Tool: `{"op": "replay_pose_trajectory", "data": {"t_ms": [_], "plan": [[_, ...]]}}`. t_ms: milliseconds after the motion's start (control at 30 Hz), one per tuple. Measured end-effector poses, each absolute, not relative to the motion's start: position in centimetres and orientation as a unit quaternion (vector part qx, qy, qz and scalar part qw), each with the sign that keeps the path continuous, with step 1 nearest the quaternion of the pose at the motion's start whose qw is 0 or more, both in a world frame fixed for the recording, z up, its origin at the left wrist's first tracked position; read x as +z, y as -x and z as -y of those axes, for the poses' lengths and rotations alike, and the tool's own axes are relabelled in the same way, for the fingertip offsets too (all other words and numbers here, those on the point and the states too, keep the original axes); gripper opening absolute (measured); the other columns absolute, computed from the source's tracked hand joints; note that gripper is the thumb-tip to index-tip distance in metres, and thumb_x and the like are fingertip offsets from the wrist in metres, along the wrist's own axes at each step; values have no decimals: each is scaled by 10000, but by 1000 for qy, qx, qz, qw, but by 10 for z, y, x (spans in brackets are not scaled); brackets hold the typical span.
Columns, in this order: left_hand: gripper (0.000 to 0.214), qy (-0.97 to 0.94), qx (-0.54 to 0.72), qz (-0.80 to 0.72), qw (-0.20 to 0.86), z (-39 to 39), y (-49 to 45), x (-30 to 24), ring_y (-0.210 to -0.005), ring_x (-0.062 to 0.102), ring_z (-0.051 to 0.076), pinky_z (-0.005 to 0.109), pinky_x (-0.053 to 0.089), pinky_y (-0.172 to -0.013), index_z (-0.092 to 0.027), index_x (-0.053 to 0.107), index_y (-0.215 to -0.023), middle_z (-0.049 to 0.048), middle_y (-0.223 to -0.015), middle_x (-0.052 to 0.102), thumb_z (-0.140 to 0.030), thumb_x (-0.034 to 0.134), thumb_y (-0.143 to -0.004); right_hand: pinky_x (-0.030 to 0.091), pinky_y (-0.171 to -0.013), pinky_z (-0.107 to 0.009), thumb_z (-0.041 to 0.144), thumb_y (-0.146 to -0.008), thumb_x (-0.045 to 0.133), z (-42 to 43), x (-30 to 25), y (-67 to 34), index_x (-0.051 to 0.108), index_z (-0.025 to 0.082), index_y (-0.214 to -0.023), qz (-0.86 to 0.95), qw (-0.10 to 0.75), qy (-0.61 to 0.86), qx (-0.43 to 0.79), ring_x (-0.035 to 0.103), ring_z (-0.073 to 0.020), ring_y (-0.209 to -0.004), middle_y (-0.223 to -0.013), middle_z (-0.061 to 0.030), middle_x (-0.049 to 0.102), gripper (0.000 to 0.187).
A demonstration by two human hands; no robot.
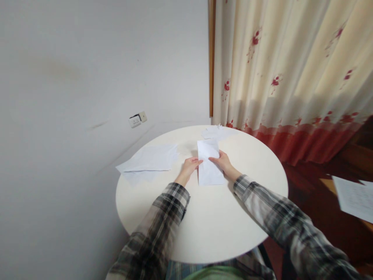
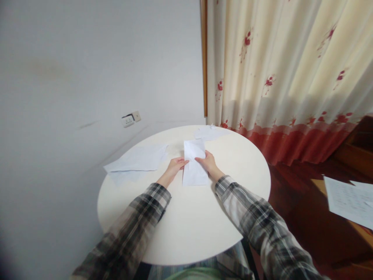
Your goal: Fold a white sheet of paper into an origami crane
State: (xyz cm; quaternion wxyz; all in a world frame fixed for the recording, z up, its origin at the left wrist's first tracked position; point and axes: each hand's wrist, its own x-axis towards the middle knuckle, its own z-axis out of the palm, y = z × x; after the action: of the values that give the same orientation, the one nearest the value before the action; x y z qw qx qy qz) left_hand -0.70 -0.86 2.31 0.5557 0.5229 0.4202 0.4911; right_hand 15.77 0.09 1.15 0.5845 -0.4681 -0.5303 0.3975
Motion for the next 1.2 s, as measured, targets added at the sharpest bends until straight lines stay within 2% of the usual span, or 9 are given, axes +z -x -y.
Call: {"op": "replay_pose_trajectory", "data": {"t_ms": [533, 767, 967, 1067, 1200], "plan": [[310, -518, 496, -422, 555, 11, 7, 25, -719, 619, 183, 310, 462, -718, -113, 663, -758, 85, -771, 692, -289, 750, -519, 488, -649, -302, 304, -522, 701, -4, 9, -158, 619, 117, -918, 533, 592, 477, 371, 602, -178, -715, -876, -78, 677, 446], [257, -496, 536, -426, 534, 11, 6, 24, -691, 618, 174, 299, 470, -690, -116, 654, -766, 83, -780, 693, -250, 720, -556, 455, -535, -253, 302, -514, 684, -2, 10, -155, 619, 105, -828, 508, 593, 461, 421, 565, -142, -597, -764, -58, 668, 377], [266, -517, 509, -419, 545, 8, 10, 22, -701, 612, 169, 280, 458, -682, -114, 654, -771, 82, -788, 689, -263, 717, -560, 441, -497, -244, 275, -483, 698, 0, 9, -156, 618, 110, -775, 490, 596, 447, 453, 551, -133, -537, -696, -37, 663, 345], [329, -527, 505, -409, 548, 8, 10, 21, -712, 616, 181, 289, 457, -687, -109, 655, -799, 81, -790, 689, -277, 741, -531, 461, -501, -257, 253, -467, 716, 1, 9, -156, 624, 111, -764, 494, 570, 432, 494, 571, -147, -533, -687, -46, 670, 341], [318, -507, 530, -423, 533, 10, 8, 22, -677, 619, 196, 304, 468, -668, -101, 650, -729, 79, -721, 687, -319, 754, -521, 473, -505, -266, 252, -460, 736, 0, 6, -154, 641, 105, -758, 524, 536, 417, 514, 597, -170, -563, -709, -64, 681, 346]]}}
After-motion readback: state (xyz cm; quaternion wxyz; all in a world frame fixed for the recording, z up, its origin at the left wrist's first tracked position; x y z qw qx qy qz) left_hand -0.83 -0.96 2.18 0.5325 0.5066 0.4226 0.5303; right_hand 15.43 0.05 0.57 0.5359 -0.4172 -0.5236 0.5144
